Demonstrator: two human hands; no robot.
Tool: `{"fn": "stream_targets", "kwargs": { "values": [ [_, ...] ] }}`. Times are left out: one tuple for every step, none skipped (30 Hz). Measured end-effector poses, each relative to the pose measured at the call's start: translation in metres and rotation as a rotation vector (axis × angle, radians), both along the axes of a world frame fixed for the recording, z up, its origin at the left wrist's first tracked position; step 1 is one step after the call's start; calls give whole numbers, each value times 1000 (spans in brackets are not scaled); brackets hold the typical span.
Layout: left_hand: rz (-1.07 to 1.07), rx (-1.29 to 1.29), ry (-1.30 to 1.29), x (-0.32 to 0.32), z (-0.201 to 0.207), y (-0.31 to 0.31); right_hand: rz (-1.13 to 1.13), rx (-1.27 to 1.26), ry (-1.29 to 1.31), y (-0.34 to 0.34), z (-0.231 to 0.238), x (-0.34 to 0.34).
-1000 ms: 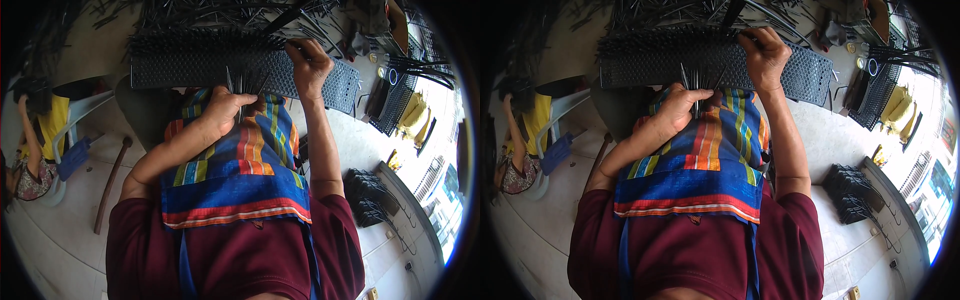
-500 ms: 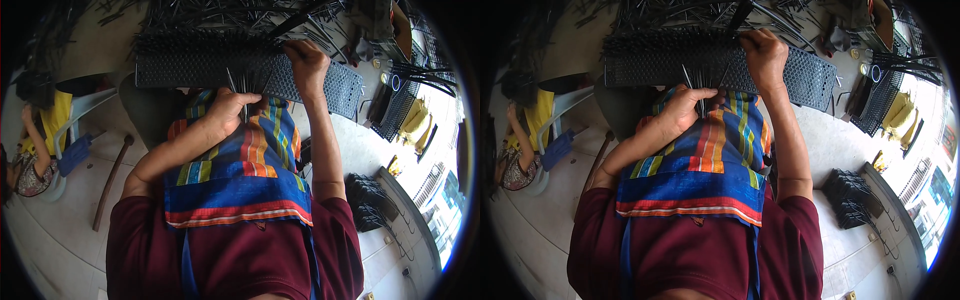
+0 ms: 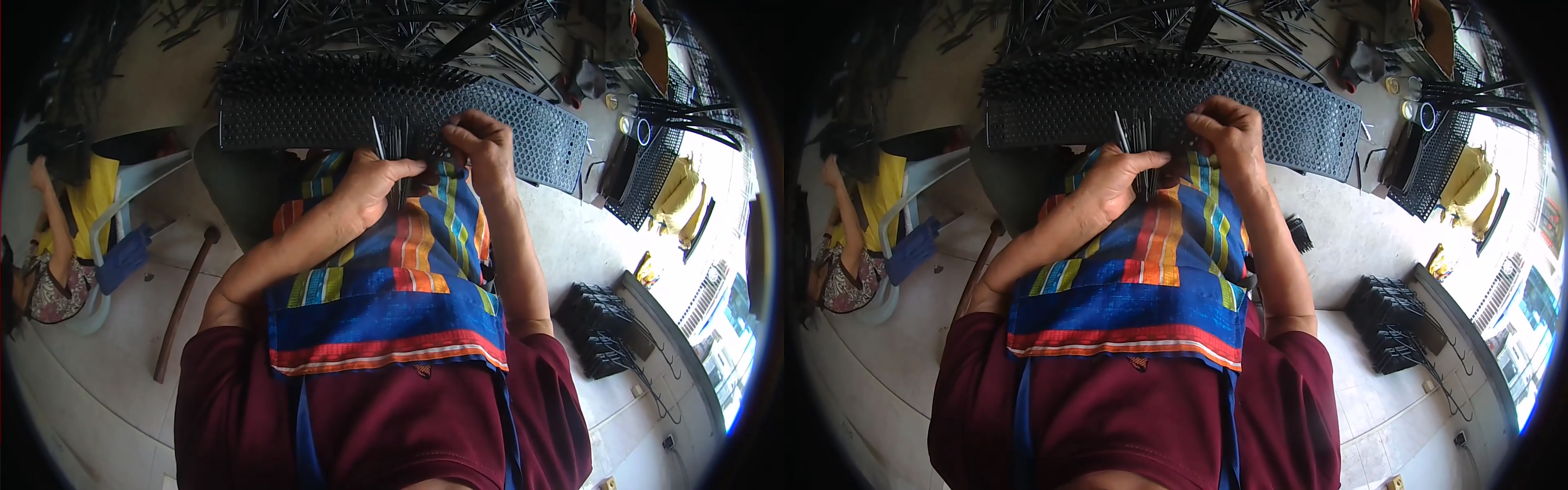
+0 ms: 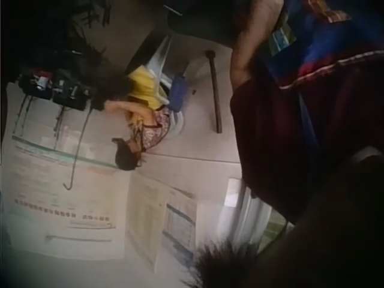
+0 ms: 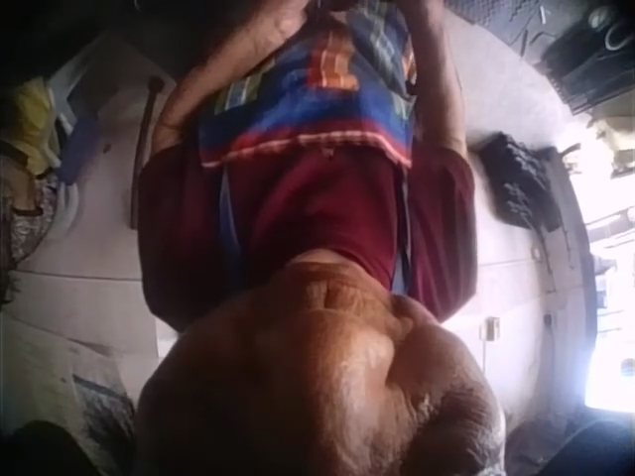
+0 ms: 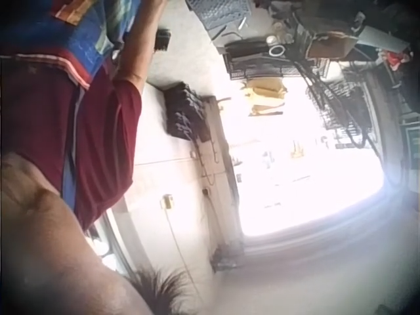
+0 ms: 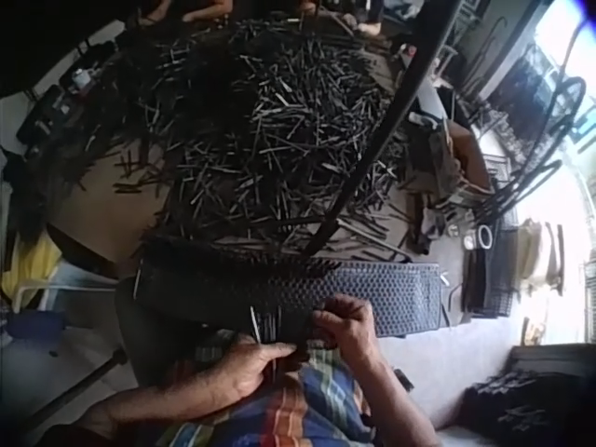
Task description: Manually sorting and placing small metal rods into a perforated metal grid.
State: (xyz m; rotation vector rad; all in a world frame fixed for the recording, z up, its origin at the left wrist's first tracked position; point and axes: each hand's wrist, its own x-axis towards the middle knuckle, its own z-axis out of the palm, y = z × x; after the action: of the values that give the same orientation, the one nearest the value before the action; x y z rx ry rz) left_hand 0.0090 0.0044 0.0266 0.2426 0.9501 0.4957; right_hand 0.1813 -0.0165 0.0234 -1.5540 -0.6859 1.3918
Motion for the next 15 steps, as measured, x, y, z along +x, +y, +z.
{"fn": "stream_targets", "kwargs": {
  "values": [
    [56,-1,44,-2,-5,0,-99,56,-62,2,3,-1],
    [112,-2,89,-3,-9,1,-190,117,-140,5,8,0],
    [112,-2,90,-5,-11,1,-293,224,-101,8,7,3],
    [57,-31,84,-8,-13,1,-346,289,-131,10,7,5],
    [3,-61,77,-9,-14,0,-398,354,-161,14,8,5],
    [0,-61,75,-8,-15,-2,-401,354,-163,19,3,6],
    [-6,-54,116,-7,-15,-4,-358,498,-346,25,-5,7],
    [-12,-48,157,-6,-14,-6,-311,639,-529,28,-9,7],
    [-8,-48,157,-8,-12,-4,-308,640,-528,30,-9,4],
    [-48,-16,135,-9,-8,-1,-275,653,-603,32,-8,2],
    [-88,16,113,-10,-7,1,-241,665,-679,33,-8,0],
    [-85,13,113,-11,-8,1,-232,663,-694,33,-6,0],
    [-56,37,116,-12,-10,1,-228,661,-693,33,-7,-1],
    [-27,62,118,-13,-12,0,-255,636,-632,34,-8,-2],
    [-24,61,116,-13,-13,0,-283,613,-573,36,-9,-2]
  ]
}}
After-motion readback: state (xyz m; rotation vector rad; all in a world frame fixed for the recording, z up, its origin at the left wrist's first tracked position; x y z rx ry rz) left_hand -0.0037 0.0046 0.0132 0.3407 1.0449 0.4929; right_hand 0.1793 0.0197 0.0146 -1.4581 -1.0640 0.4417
